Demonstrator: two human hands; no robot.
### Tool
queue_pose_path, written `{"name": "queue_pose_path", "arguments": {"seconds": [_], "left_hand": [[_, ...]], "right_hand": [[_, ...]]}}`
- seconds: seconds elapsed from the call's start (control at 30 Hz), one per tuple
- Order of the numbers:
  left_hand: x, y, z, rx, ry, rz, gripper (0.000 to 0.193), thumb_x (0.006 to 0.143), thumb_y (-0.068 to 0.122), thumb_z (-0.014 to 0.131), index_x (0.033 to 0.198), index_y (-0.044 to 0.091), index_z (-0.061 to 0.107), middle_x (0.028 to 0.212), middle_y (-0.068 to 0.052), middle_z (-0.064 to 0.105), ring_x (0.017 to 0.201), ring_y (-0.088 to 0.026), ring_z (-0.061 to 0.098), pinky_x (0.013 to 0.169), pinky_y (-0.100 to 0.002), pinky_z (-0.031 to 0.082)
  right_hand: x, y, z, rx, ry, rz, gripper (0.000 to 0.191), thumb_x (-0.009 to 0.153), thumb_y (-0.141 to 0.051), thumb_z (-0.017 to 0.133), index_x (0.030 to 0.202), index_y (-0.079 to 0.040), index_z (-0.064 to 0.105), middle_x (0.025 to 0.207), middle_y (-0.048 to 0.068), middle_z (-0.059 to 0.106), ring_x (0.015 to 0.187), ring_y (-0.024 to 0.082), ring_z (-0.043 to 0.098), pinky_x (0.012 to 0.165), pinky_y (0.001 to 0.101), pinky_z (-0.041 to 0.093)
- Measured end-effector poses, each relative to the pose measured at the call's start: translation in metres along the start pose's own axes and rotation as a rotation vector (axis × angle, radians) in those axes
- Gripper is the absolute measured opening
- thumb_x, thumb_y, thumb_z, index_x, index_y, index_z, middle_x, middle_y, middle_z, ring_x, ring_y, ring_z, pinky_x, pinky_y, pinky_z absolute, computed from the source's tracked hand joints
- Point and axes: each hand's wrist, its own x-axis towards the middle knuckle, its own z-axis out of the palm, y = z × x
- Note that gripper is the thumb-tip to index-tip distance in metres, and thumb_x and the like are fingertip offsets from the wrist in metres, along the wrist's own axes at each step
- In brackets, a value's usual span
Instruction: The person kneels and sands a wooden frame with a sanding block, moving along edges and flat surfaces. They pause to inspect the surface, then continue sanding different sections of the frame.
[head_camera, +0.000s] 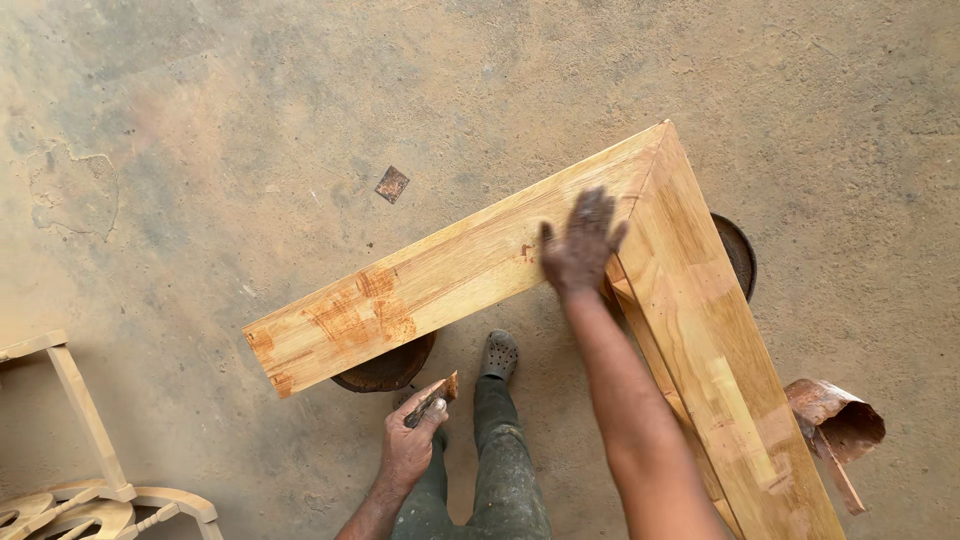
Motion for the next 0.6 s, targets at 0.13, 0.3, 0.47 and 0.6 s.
{"name": "queue_pose_path", "arguments": {"seconds": [0.13,0.3,0.47,0.6], "left_hand": [[-0.003,0.032,-0.001,-0.376,0.075,0.040,0.035,0.096,0.012,0.068,0.127,-0.006,0.068,0.103,-0.013,0.075,0.089,-0.018,0.071,0.083,-0.033,0.060],[-0.001,0.062,-0.012,-0.439,0.089,0.115,0.025,0.100,0.010,0.065,0.119,-0.006,0.066,0.104,-0.012,0.074,0.091,-0.020,0.072,0.083,-0.038,0.063],[0.011,0.064,0.003,-0.364,0.026,0.010,0.034,0.099,0.018,0.065,0.123,-0.005,0.068,0.104,-0.008,0.074,0.090,-0.014,0.069,0.079,-0.036,0.063],[0.051,0.076,0.034,-0.111,-0.105,0.079,0.040,0.099,0.017,0.067,0.135,-0.001,0.068,0.102,-0.008,0.073,0.086,-0.013,0.065,0.078,-0.031,0.058]], "right_hand": [[-0.143,-0.142,0.045,-0.211,-0.657,-1.165,0.081,0.101,-0.069,0.019,0.164,-0.023,-0.003,0.173,0.005,-0.011,0.159,0.026,-0.008,0.124,0.0510,-0.013],[-0.093,-0.086,0.036,-0.113,-0.243,-1.015,0.083,0.103,-0.074,0.014,0.167,-0.023,-0.001,0.173,0.005,-0.015,0.158,0.027,-0.018,0.119,0.0543,-0.023],[0.066,0.138,-0.076,0.045,0.026,0.534,0.084,0.111,-0.068,0.010,0.175,-0.015,-0.003,0.179,0.011,-0.012,0.162,0.037,-0.015,0.125,0.0605,-0.017],[0.000,0.209,-0.086,0.106,0.137,0.606,0.084,0.108,-0.069,0.009,0.175,-0.018,0.004,0.181,0.013,-0.005,0.165,0.035,-0.010,0.129,0.0594,-0.012]]}}
